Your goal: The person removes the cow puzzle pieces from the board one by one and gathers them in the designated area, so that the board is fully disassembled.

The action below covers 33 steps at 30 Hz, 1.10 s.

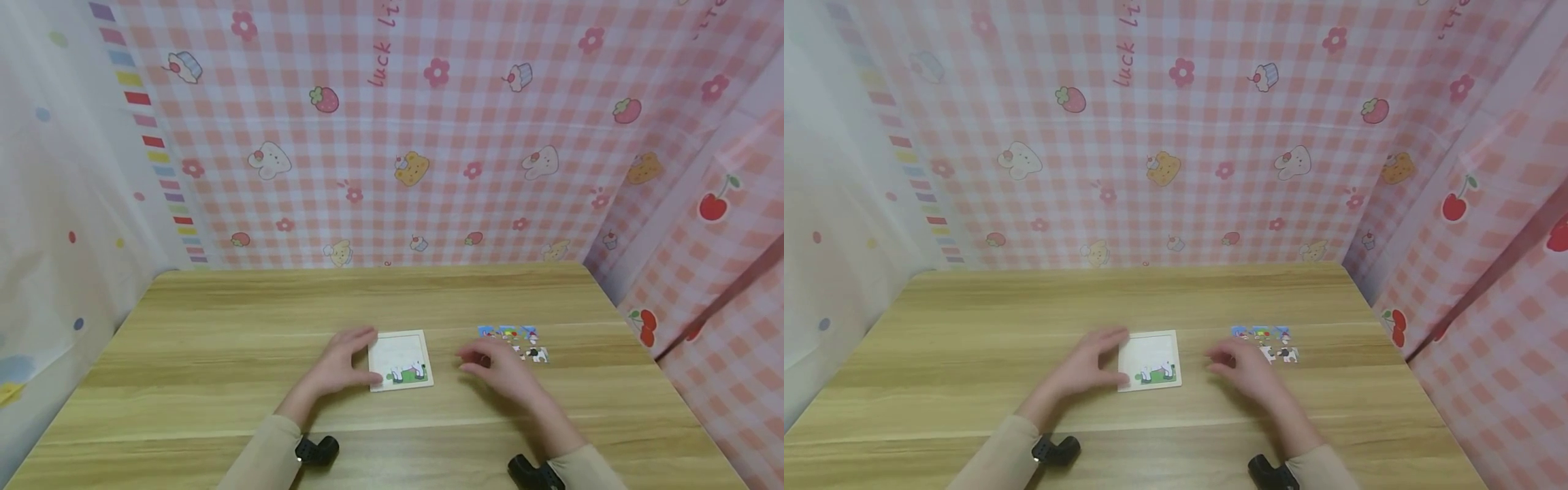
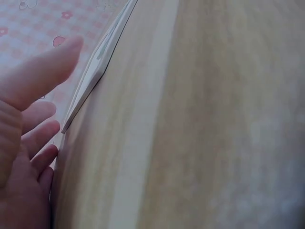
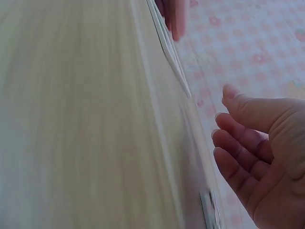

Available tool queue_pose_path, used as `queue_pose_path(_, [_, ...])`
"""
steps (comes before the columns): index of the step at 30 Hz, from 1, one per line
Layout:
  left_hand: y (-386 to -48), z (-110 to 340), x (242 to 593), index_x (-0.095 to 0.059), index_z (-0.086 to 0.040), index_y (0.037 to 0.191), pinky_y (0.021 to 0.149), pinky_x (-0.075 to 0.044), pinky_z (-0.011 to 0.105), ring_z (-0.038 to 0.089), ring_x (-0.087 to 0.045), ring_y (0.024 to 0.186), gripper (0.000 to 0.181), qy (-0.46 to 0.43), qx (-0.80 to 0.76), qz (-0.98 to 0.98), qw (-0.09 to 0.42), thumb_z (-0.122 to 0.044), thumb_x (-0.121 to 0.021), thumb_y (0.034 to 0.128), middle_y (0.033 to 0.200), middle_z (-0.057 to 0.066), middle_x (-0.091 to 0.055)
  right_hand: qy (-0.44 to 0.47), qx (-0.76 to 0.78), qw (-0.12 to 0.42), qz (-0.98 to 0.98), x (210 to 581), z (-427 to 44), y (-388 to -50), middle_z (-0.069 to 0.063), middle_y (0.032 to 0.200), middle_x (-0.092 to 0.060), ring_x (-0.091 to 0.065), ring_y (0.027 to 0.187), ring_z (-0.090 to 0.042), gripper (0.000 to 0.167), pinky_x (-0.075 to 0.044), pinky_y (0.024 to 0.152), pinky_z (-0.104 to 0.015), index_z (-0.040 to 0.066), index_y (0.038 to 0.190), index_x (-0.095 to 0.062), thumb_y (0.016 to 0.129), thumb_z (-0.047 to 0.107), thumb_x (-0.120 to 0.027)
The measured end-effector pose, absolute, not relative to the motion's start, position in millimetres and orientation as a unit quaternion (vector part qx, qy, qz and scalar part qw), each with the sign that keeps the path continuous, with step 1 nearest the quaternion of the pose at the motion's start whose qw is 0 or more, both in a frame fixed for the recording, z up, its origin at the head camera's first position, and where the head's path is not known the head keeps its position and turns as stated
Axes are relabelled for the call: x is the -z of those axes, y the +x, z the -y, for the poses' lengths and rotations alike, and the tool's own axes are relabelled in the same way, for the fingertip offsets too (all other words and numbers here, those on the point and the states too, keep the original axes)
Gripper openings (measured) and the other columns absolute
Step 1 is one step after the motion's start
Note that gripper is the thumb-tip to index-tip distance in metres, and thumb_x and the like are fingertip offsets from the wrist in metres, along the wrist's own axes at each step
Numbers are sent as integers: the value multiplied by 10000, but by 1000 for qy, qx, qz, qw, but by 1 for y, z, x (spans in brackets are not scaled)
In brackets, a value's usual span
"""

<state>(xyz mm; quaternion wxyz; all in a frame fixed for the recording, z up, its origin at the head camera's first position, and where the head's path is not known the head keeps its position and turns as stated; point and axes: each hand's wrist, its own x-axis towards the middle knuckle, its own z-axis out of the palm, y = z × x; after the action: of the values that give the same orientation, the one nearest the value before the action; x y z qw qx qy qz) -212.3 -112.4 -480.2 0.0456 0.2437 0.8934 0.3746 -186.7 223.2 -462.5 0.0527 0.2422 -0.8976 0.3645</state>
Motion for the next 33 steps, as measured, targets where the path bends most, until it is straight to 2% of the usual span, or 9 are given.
queue_pose_path(6, [-209, 112, 480, -425, -32, 1488, 1207, -162, 568, 376, -233, 1482, 997, 252, -361, -896, 51, -406, -884, 685, 1588, 136, -340, 266, -365, 29, 892, 462, -193, -192, -5, 947, -696, -600, 836, -97, 220, -526, 730, -227, 79, 1057, -733, 847, 133, -771])
queue_pose_path(13, [-208, 111, 477, -406, -24, 1497, 1211, -188, 540, 353, -235, 1489, 1029, 264, -342, -901, 44, -417, -884, 675, 1593, 142, -330, 295, -338, 25, 893, 463, -164, -195, 26, 959, -687, -582, 832, -98, 218, -499, 732, -227, 120, 1064, -736, 853, 154, -777])
queue_pose_path(20, [-209, 106, 475, -380, 0, 1501, 1204, -222, 526, 357, -264, 1476, 1062, 290, -327, -899, 40, -423, -887, 670, 1588, 157, -334, 320, -332, 12, 887, 464, -146, -197, 4, 924, -671, -577, 800, -128, 254, -493, 707, -227, 99, 1095, -721, 850, 141, -777])
queue_pose_path(33, [-212, 106, 480, -418, 31, 1472, 1189, -266, 522, 355, -304, 1456, 991, 307, -320, -895, 40, -395, -875, 703, 1566, 155, -375, 327, -304, 5, 895, 466, -130, -199, 21, 948, -673, -553, 839, -112, 270, -471, 756, -243, 116, 1058, -739, 803, 154, -817])
